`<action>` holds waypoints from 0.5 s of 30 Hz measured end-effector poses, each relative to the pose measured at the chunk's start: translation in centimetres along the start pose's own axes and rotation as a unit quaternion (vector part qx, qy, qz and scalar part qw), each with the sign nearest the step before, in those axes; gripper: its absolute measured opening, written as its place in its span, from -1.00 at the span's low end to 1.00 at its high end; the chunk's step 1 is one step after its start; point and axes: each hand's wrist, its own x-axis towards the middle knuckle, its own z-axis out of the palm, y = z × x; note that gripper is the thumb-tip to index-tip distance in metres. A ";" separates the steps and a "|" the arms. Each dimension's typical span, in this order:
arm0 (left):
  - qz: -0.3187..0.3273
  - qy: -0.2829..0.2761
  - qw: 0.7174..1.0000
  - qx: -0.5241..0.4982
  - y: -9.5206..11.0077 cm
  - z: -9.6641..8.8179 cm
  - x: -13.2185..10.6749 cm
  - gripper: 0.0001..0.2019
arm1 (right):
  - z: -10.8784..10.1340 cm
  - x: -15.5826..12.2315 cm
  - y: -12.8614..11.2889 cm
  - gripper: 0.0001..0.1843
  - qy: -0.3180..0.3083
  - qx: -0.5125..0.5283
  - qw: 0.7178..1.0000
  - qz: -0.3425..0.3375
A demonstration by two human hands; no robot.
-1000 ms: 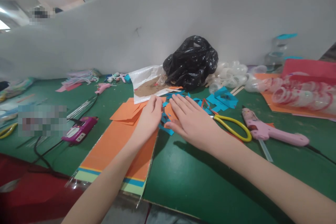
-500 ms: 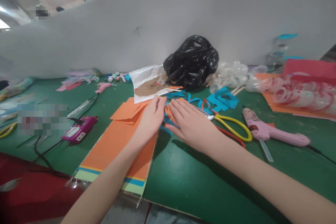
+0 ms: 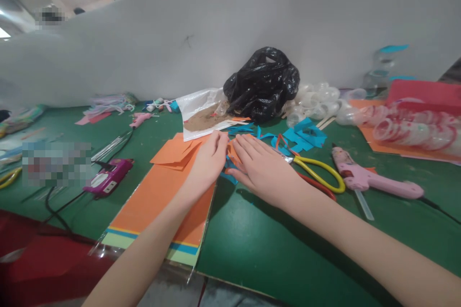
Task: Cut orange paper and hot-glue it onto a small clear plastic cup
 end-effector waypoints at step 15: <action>-0.004 -0.003 1.000 0.003 0.0 0.0 0.1 -0.76 | 0.3 0.0 0.1 -0.27 0.000 -0.004 1.000 -0.003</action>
